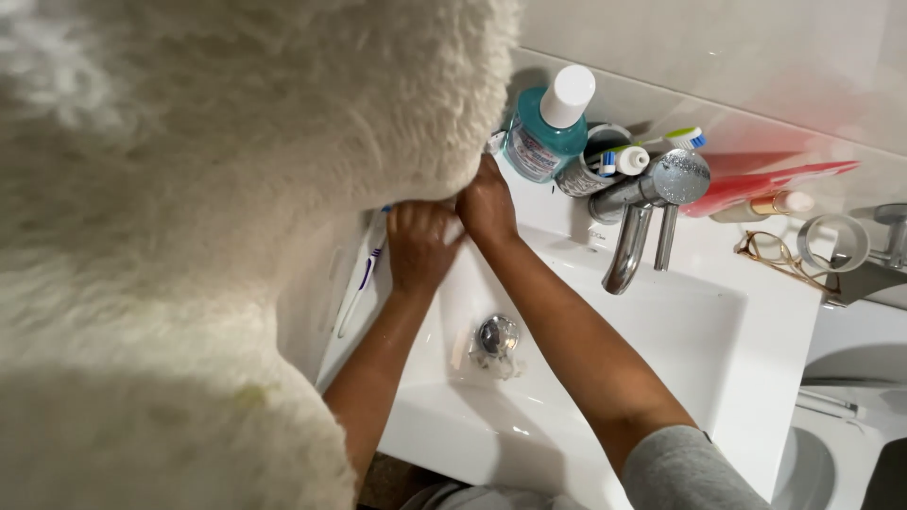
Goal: The person removes items from the bathroom sink counter, then scrubs the sink basin and drain with a toothbrush. They rinse the toothbrush and basin, wipe the sink with a tissue, and return the items to the counter.
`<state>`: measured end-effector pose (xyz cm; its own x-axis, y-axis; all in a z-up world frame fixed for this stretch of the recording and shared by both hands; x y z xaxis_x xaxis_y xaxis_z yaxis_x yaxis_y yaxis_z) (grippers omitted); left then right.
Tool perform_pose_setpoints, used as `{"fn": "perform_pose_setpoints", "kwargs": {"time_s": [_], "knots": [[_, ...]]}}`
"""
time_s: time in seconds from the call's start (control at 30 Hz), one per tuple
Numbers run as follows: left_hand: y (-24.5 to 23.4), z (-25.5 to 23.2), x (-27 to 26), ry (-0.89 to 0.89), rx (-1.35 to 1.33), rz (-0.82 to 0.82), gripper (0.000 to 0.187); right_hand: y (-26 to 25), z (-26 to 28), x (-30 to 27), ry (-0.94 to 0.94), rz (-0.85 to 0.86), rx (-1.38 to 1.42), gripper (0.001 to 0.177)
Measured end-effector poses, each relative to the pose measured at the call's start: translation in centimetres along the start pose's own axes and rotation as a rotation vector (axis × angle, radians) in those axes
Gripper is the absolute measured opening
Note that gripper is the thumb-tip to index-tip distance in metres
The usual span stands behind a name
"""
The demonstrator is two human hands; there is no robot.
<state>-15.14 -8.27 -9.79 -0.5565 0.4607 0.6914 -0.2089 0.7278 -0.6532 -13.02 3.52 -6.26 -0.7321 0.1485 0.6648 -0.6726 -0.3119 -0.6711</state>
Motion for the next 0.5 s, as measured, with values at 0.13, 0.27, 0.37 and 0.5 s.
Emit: {"fn": "perform_pose_setpoints", "kwargs": {"time_s": [0.13,0.27,0.37,0.5], "knots": [[2.8,2.9,2.2,0.015,0.064,0.012,0.020,-4.3,2.0,0.2,-0.089,-0.125,-0.015,0.011],[7.1,6.4,6.5,0.035,0.139,-0.021,0.015,-7.1,-0.8,-4.2,0.001,-0.020,-0.321,0.028],[8.7,7.8,8.4,0.033,0.202,-0.051,0.016,-7.5,-2.5,-5.7,-0.009,0.040,-0.430,0.046],[3.1,3.3,4.0,0.047,0.273,-0.077,0.020,-9.9,-1.3,-10.0,0.035,0.011,-0.406,0.044]]}}
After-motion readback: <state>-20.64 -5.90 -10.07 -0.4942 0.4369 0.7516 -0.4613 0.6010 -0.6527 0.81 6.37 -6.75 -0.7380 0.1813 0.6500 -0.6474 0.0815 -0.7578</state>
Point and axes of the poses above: each hand's wrist, its own x-axis towards the middle knuckle, its own y-axis out of the palm, z = x × y, the point moved 6 cm from there along x, towards the middle knuckle, and after that the axes turned 7 degrees about -y, right-handed, at the moved point
